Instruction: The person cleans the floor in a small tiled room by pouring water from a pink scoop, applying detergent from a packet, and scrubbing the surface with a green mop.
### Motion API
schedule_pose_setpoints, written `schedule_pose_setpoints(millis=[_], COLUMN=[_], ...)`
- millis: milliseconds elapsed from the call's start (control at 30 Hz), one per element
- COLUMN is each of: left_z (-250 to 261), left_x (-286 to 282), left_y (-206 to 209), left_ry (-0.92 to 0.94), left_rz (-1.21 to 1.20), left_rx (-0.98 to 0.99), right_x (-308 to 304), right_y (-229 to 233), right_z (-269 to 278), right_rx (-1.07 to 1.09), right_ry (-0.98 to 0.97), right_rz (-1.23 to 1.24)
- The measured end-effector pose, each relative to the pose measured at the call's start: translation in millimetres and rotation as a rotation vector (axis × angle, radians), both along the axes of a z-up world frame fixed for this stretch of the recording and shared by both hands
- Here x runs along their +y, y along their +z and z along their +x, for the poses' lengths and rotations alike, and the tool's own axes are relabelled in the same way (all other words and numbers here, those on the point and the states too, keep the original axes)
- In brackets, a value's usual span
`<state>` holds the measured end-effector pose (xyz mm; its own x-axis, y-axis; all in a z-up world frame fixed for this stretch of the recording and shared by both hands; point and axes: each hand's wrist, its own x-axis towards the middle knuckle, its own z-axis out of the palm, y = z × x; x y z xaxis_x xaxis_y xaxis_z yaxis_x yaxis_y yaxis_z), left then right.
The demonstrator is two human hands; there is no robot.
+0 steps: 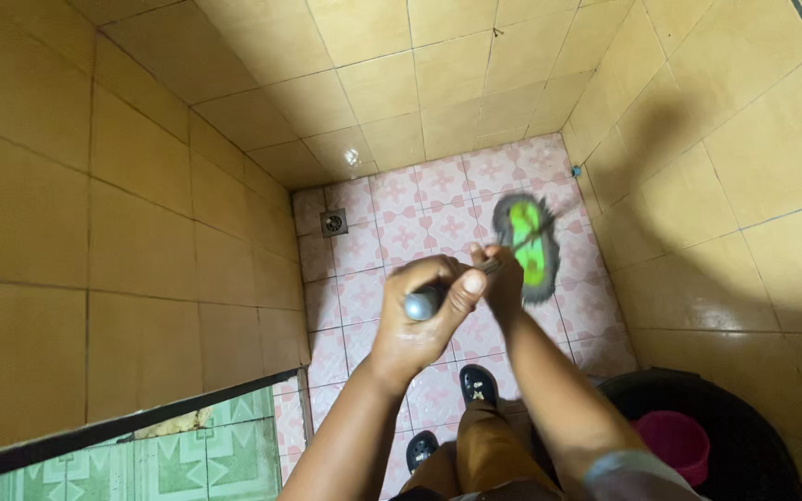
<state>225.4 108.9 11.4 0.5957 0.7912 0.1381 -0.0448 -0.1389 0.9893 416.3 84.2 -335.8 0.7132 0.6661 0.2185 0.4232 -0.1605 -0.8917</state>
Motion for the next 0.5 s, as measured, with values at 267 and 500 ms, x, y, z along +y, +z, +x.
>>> schedule_pose_setpoints(millis=[267, 500], left_z=[63, 49], left_x=[-11, -40], left_y=[-111, -103], left_ry=[-0.017, 0.025], left_rz=[0.238, 0.169], left_rx=[-0.134, -0.028], right_x=[2, -22], right_y=[-11, 26], right_z=[101, 63], right_rx=[-0.280, -0.156], right_ry=[0.410, 0.355], right_rz=[-0.016, -0.251])
